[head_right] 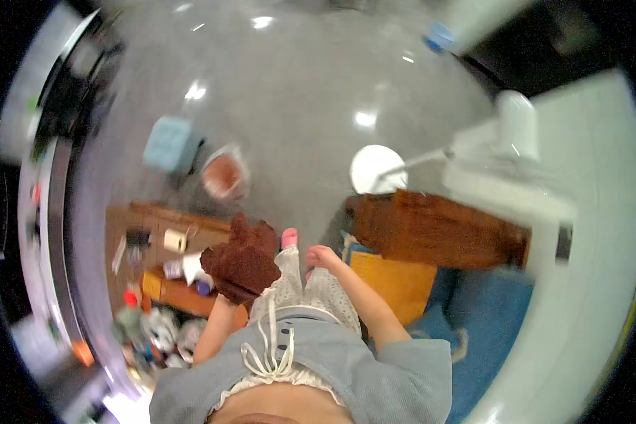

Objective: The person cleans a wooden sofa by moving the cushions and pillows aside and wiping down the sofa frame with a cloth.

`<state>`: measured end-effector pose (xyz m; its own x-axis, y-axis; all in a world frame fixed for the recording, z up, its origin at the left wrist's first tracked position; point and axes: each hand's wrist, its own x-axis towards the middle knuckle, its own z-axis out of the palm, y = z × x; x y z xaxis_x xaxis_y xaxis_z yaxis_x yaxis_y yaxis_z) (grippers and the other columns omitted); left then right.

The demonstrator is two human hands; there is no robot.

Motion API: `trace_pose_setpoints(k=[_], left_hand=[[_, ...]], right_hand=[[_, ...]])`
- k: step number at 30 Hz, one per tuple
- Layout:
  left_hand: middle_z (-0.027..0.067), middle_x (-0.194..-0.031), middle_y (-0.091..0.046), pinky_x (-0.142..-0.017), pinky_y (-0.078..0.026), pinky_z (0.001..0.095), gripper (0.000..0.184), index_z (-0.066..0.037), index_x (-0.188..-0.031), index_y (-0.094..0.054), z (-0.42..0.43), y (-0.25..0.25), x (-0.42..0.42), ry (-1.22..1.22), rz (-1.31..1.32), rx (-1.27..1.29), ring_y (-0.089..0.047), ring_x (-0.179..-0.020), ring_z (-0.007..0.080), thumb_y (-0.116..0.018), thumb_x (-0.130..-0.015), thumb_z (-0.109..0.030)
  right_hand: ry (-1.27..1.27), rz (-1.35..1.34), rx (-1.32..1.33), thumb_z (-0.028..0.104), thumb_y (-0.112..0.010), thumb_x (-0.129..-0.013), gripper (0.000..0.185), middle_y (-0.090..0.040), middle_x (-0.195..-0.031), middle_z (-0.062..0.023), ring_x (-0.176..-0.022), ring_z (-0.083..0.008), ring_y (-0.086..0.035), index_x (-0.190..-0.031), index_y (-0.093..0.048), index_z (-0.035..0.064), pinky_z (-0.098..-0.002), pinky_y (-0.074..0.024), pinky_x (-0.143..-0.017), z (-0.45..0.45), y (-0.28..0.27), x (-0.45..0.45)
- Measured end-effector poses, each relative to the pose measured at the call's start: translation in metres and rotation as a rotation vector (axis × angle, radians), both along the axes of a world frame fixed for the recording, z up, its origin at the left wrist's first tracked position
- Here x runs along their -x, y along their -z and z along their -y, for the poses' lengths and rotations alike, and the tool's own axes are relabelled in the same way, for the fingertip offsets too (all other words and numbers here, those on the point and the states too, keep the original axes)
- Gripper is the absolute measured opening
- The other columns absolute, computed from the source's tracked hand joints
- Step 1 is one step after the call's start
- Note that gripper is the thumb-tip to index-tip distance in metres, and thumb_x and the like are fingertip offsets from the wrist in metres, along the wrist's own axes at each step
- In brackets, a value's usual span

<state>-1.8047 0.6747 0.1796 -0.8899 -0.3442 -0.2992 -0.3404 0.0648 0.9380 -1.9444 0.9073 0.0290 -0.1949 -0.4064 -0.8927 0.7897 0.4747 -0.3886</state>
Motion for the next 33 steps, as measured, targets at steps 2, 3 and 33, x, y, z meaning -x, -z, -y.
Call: trace_pose_setpoints(k=[2,3,33], left_hand=[[0.0051,-0.088,-0.051,-0.071,-0.041,0.0388,0.036,-0.013,-0.09,-0.053,-0.012,-0.011,0.04,0.208,-0.081,0.25,-0.05,-0.088,0.0236,-0.06,-0.065,-0.038],[0.0052,-0.086,-0.051,-0.071,-0.041,0.0387,0.035,-0.013,-0.089,-0.054,-0.022,-0.017,0.06,0.306,-0.132,0.364,-0.05,-0.088,0.0236,-0.06,-0.065,-0.037],[0.0069,-0.12,-0.049,-0.09,-0.042,0.039,0.04,-0.006,-0.12,-0.047,-0.358,0.148,0.359,-0.046,-0.228,-0.608,-0.05,-0.106,0.0245,-0.04,-0.091,-0.033]], right_hand=[[0.126,-0.101,-0.097,0.031,-0.052,-0.088,0.036,-0.063,-0.101,-0.0113,-0.08,-0.0203,-0.064,-0.116,-0.052,0.0084,-0.0299,-0.0471,-0.064,-0.053,-0.002,-0.013],[0.192,-0.151,-0.136,0.031,-0.051,-0.088,0.036,-0.063,-0.1,-0.0114,-0.078,-0.0206,-0.064,-0.116,-0.052,0.0083,-0.0302,-0.0471,-0.062,-0.082,0.011,-0.026],[1.457,0.196,-0.407,0.032,-0.058,-0.083,0.027,-0.062,-0.088,-0.0101,-0.066,-0.0179,-0.061,-0.098,-0.057,0.0102,-0.0281,-0.0468,-0.051,-0.23,0.008,-0.265]])
